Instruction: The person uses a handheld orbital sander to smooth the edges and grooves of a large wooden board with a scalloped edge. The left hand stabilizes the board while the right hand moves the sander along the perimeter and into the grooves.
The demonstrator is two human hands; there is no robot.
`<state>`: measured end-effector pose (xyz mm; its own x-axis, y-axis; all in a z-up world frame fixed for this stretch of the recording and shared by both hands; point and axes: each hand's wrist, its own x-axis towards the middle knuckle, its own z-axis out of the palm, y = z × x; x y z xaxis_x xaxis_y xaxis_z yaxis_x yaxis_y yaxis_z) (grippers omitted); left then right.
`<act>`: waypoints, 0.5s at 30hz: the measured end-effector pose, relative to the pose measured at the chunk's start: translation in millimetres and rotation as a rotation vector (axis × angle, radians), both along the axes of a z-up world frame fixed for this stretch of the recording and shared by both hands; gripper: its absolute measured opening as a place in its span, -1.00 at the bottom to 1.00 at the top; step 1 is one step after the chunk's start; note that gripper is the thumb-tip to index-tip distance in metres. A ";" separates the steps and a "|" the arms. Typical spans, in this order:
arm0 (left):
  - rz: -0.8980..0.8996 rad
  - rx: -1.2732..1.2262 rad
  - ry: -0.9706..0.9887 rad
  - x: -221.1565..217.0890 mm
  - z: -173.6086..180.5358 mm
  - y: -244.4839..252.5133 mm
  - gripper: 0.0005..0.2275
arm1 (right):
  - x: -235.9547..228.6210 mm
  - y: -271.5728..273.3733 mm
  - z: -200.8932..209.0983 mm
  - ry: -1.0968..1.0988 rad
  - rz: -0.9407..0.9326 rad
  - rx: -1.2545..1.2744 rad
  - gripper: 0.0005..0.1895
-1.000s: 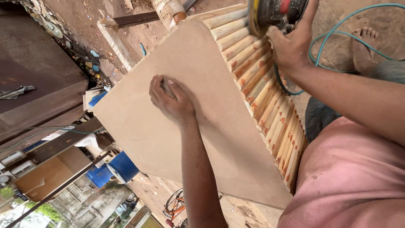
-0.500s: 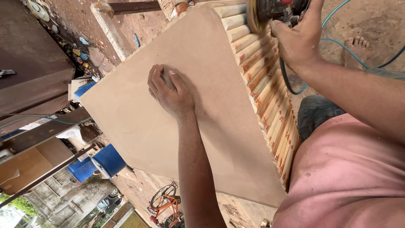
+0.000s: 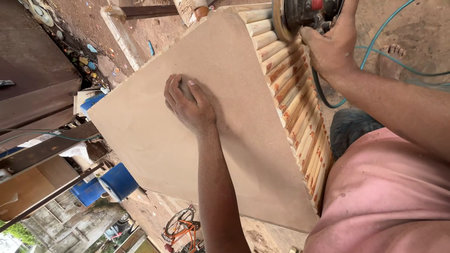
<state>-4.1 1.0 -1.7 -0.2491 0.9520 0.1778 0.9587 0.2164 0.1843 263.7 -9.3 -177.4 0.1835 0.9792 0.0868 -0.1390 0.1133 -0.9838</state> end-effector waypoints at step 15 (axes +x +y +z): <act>-0.006 0.020 0.053 -4.8 -3.1 0.2 -0.74 | 6.0 1.8 115.3 0.167 0.079 0.032 -0.44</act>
